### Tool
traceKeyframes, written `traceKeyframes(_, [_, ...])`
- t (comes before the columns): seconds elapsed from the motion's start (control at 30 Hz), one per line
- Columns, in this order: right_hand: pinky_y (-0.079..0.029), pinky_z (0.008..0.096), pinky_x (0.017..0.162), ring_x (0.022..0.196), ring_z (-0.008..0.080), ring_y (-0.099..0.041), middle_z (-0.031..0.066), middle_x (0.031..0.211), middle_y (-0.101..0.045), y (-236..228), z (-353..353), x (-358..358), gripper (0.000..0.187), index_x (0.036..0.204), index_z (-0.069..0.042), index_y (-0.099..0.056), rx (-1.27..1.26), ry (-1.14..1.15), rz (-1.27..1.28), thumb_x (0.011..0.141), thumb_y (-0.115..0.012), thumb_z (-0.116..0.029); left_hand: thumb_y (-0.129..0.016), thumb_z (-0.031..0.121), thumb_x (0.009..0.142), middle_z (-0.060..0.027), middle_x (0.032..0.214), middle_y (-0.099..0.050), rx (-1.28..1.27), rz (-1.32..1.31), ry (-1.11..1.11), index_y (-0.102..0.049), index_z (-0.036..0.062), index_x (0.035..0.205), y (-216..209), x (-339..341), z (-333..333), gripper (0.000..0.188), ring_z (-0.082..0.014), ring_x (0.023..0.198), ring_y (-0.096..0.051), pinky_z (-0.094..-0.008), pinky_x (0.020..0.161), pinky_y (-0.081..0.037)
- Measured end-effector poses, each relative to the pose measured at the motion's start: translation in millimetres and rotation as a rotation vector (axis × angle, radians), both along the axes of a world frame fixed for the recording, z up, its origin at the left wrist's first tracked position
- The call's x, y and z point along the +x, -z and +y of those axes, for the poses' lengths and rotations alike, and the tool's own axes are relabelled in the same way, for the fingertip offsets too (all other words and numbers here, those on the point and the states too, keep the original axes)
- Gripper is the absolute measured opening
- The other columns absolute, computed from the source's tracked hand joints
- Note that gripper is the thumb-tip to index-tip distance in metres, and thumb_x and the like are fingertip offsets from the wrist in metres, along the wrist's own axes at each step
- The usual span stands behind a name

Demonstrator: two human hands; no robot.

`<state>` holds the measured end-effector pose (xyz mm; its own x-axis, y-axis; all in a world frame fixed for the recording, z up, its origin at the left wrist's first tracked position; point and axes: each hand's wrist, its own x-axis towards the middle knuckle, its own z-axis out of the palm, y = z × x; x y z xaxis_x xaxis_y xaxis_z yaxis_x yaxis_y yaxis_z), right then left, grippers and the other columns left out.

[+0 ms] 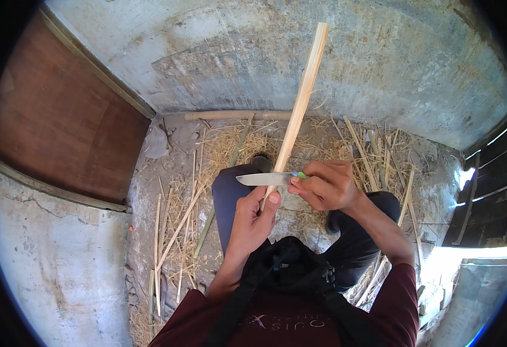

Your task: The person shaves a long wooden pole using a knife held in the right hand. The person uses the knife to peel strips of wood from the surface of the pole while holding the pole with the left hand.

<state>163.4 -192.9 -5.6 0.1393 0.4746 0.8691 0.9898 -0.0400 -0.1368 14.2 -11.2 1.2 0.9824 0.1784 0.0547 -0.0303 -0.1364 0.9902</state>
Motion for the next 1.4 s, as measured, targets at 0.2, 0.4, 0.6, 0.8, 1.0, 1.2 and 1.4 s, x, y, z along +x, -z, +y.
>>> traceKeyframes(0.2, [-0.049,0.0302,0.047,0.055,0.015,-0.064,0.0001,0.078,-0.063,-1,2,-3,0.026,0.094,-0.011,-0.077,0.013,0.002,-0.031,0.081,-0.095,-0.025,-0.063,0.036,0.115,0.0046,0.059,-0.05,0.027,0.027,-0.059,-0.075,-0.0013,0.12,13,2,3,0.04,-0.0025,0.055,-0.049,-0.0271,0.05,-0.038])
traceKeyframes(0.4, [-0.048,0.0306,0.047,0.055,0.0161,-0.064,0.0006,0.076,-0.063,-5,-2,-1,0.025,0.091,-0.01,-0.075,0.013,0.042,-0.006,0.081,-0.094,-0.023,-0.064,0.031,0.114,0.004,0.059,-0.044,0.084,-0.003,-0.108,-0.076,0.0014,0.123,13,5,-5,0.033,-0.0022,0.057,-0.04,-0.0292,0.05,-0.031])
traceKeyframes(0.6, [-0.046,0.0318,0.045,0.053,0.0165,-0.062,0.0014,0.072,-0.062,-8,-4,8,0.024,0.086,-0.009,-0.073,0.091,0.078,0.006,0.081,-0.094,-0.02,-0.066,0.027,0.114,0.0031,0.059,-0.041,0.175,-0.029,-0.121,-0.075,0.0,0.109,14,1,-7,0.029,-0.0025,0.057,-0.036,-0.0307,0.049,-0.027])
traceKeyframes(0.8, [-0.043,0.0325,0.044,0.05,0.0163,-0.058,0.0025,0.07,-0.062,-3,-11,23,0.022,0.082,-0.011,-0.072,0.126,0.132,0.046,0.084,-0.092,-0.017,-0.066,0.026,0.114,0.0018,0.059,-0.039,0.228,-0.042,-0.145,-0.074,-0.0002,0.104,10,-1,-8,0.029,-0.0029,0.055,-0.034,-0.0313,0.048,-0.027])
traceKeyframes(1.0, [-0.039,0.0333,0.043,0.048,0.0169,-0.057,0.0029,0.069,-0.063,-5,-16,28,0.024,0.08,-0.011,-0.07,0.118,0.162,0.054,0.086,-0.092,-0.019,-0.065,0.025,0.114,0.0012,0.058,-0.038,0.221,-0.02,-0.134,-0.073,-0.0006,0.103,12,-5,-7,0.029,-0.0031,0.054,-0.035,-0.0315,0.048,-0.027])
traceKeyframes(1.2, [-0.043,0.0336,0.044,0.051,0.0176,-0.06,0.0032,0.072,-0.064,-7,-10,19,0.024,0.081,-0.01,-0.071,0.102,0.099,0.044,0.084,-0.093,-0.019,-0.065,0.025,0.114,-0.0011,0.058,-0.041,0.265,-0.016,-0.12,-0.071,-0.001,0.1,7,-8,-7,0.03,-0.0053,0.052,-0.037,-0.0329,0.048,-0.03])
traceKeyframes(1.4, [-0.044,0.0341,0.045,0.052,0.0178,-0.061,0.0026,0.07,-0.062,-7,-14,22,0.023,0.081,-0.01,-0.072,0.126,0.108,0.063,0.083,-0.092,-0.02,-0.065,0.024,0.114,-0.0049,0.059,-0.045,0.311,0.006,-0.095,-0.071,-0.0009,0.1,1,-11,-14,0.029,-0.0084,0.051,-0.041,-0.034,0.049,-0.035])
